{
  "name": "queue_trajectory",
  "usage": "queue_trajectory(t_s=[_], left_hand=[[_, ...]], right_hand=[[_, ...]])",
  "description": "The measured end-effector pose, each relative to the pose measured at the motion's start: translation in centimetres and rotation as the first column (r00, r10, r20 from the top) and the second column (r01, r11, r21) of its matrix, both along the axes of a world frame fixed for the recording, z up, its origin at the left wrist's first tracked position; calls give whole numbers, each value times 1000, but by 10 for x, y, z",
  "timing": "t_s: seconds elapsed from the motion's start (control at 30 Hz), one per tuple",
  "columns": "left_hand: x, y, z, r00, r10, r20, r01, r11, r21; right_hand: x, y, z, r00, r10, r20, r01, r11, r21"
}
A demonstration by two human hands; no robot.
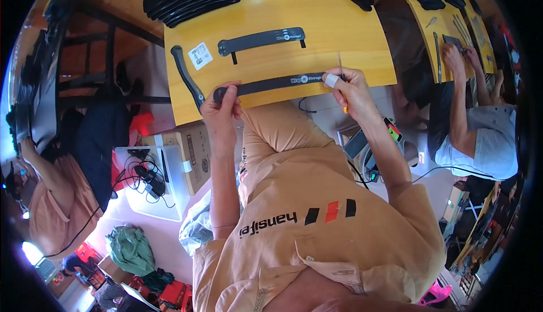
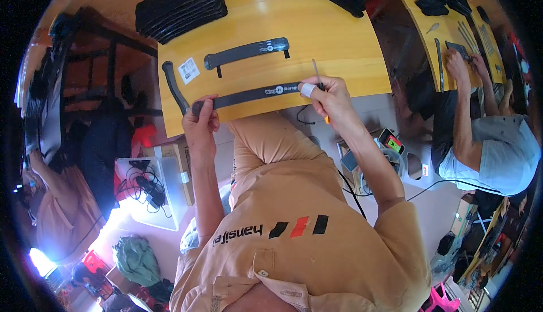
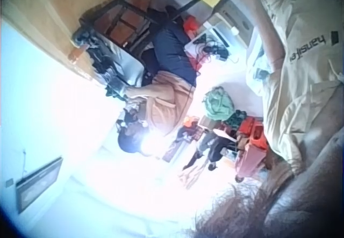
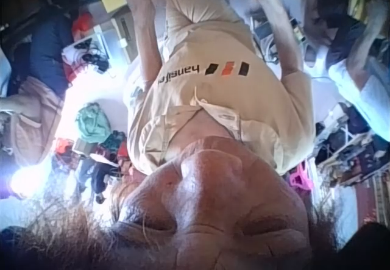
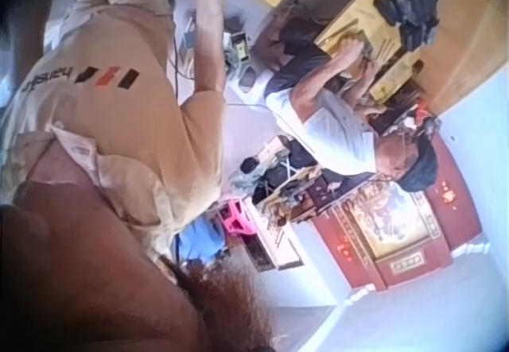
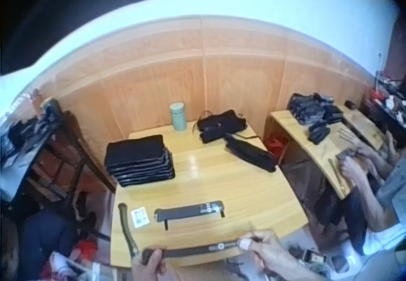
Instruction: The worker is attaching small white adhesive components onto black textile straps at a workbench.
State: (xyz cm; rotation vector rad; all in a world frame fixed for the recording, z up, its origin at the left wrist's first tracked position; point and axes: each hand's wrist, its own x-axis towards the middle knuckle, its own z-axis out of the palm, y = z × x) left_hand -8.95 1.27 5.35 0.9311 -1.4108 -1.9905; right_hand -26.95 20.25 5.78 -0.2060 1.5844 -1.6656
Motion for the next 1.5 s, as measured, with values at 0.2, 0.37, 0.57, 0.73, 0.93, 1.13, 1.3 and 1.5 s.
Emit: queue_trajectory(t_s=[0.2, 0.37, 0.57, 0.73, 0.93, 1.13, 1.3, 1.5], left_hand=[[-11, -32, -14, 992, 90, 87, -89, 996, -19], [-33, -52, -32, 990, 92, 103, -83, 993, -89], [-48, -68, -41, 974, 136, 182, -89, 966, -242], [-58, -73, -48, 974, 151, 167, -104, 960, -259], [-59, -78, -62, 971, 169, 167, -122, 958, -260], [-62, -78, -61, 966, 170, 197, -114, 958, -264], [-64, -76, -62, 969, 175, 172, -126, 956, -264], [-63, -78, -60, 963, 196, 187, -140, 952, -273]], right_hand=[[-24, -24, -7, 989, -72, -130, 78, 996, 47], [-43, -50, -24, 975, -96, -200, 113, 991, 73], [-57, -69, -35, 964, -74, -255, 103, 989, 103], [-66, -72, -46, 954, -65, -292, 113, 982, 151], [-70, -77, -58, 939, -29, -344, 106, 972, 208], [-73, -77, -65, 921, -37, -388, 135, 964, 228], [-72, -76, -62, 928, -46, -370, 134, 967, 217], [-70, -81, -65, 910, -54, -411, 132, 978, 164]])
